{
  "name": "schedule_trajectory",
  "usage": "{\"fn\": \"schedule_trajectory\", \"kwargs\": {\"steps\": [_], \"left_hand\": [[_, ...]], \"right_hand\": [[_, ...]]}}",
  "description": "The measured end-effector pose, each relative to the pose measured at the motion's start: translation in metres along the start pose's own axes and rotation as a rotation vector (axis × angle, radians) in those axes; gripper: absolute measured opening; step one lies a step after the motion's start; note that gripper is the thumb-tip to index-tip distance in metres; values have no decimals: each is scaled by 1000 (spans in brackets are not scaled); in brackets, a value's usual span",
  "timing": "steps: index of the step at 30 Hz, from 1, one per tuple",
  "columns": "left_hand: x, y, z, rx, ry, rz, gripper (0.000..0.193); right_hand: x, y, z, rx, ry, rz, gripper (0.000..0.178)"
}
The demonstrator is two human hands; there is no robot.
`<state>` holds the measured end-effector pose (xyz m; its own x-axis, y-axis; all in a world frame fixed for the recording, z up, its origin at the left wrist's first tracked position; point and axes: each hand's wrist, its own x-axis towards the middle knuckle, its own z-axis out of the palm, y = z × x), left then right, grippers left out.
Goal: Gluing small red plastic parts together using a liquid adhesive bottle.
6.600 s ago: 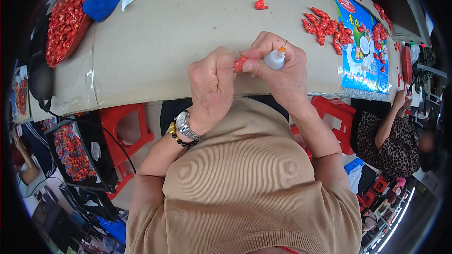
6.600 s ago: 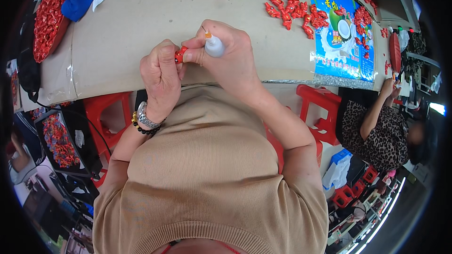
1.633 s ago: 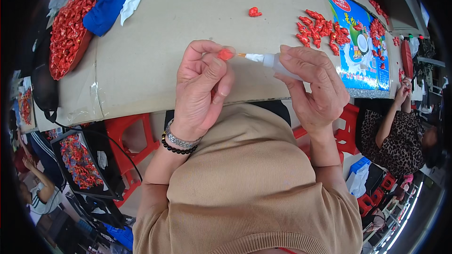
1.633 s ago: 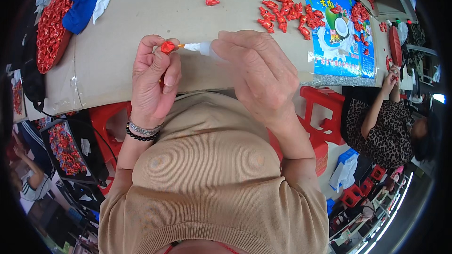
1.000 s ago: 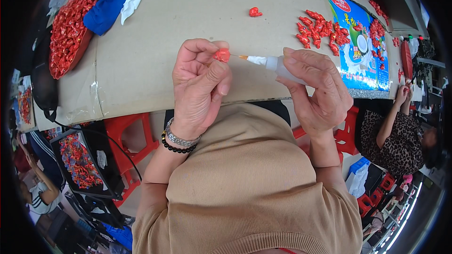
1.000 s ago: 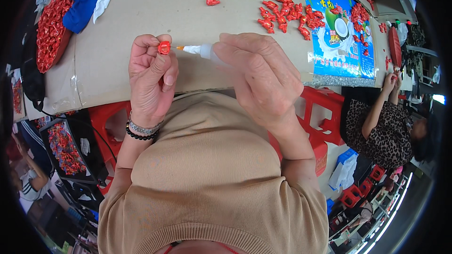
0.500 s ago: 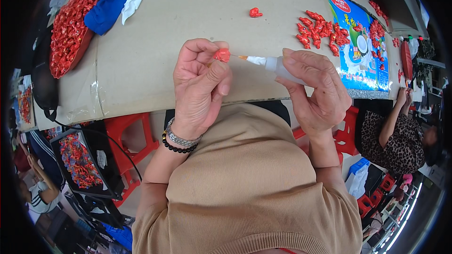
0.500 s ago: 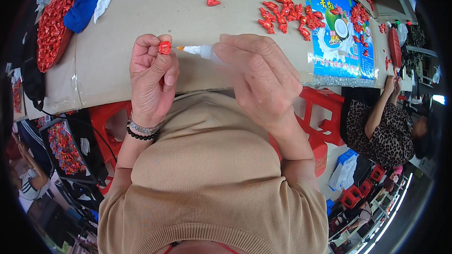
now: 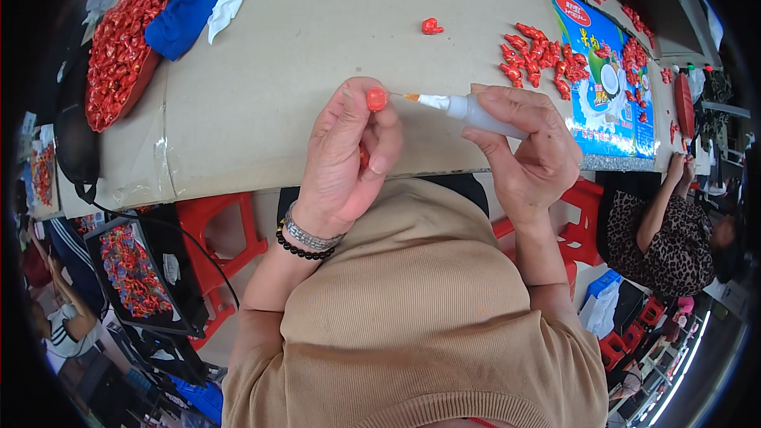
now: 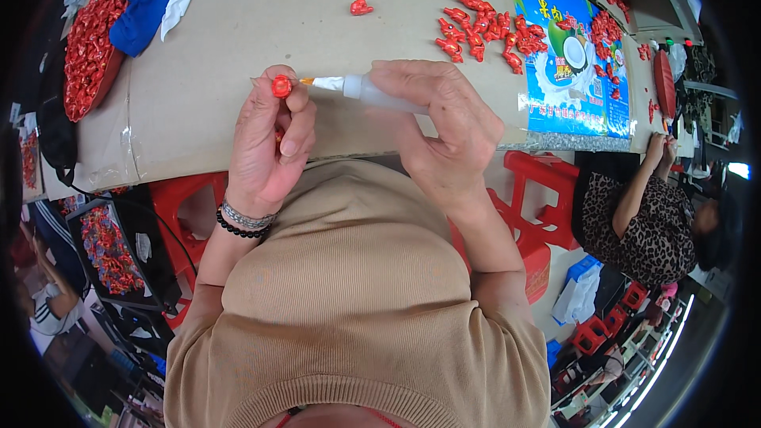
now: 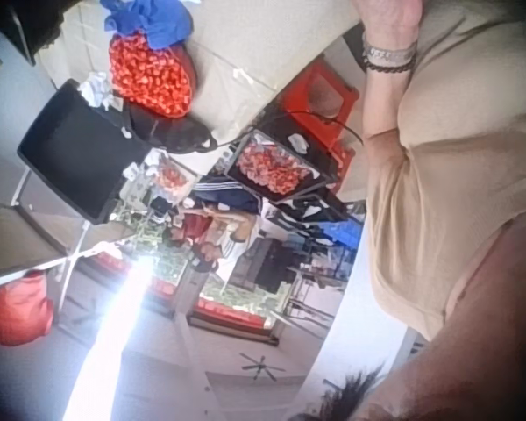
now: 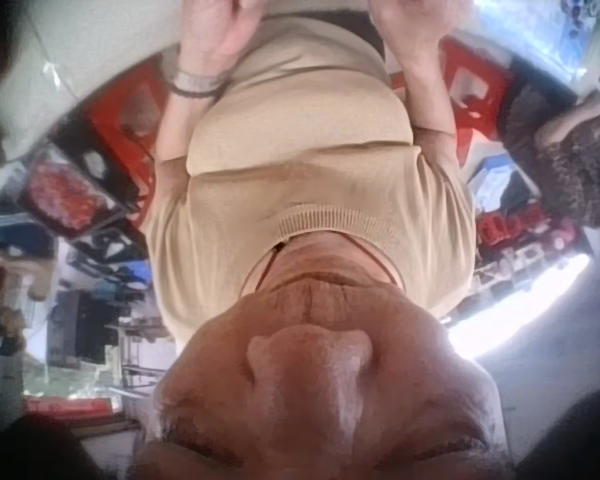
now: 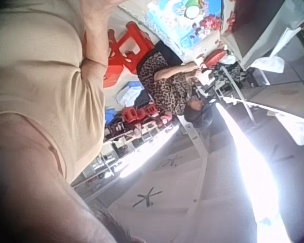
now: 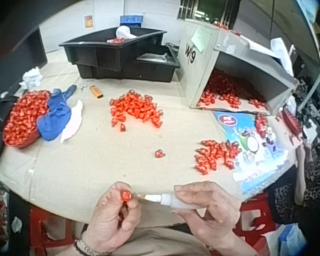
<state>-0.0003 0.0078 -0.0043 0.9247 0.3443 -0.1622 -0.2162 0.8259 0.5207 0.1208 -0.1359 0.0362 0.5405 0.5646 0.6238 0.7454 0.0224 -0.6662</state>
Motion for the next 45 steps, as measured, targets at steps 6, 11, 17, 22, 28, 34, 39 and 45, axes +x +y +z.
{"fn": "schedule_trajectory", "kwargs": {"steps": [6,11,17,22,28,34,39,45], "left_hand": [[-1,0,2,37,24,-21,31],[-3,3,7,50,47,-49,41],[-3,2,9,132,88,3,46],[-3,4,9,134,98,2,48],[-4,4,9,171,78,12,49],[-4,2,11,221,98,8,50],[-5,2,11,234,107,-1,50],[-5,1,11,247,101,10,49]], "right_hand": [[-1,-1,-2,-10,-75,23,33],[-1,2,-2,22,-88,29,33],[-1,3,-2,59,-101,43,33],[-1,2,0,79,-112,60,33],[-2,5,1,54,-105,30,33],[1,-1,3,57,-50,23,32],[0,-1,6,56,-65,23,33],[1,-1,7,54,-78,12,32]]}}
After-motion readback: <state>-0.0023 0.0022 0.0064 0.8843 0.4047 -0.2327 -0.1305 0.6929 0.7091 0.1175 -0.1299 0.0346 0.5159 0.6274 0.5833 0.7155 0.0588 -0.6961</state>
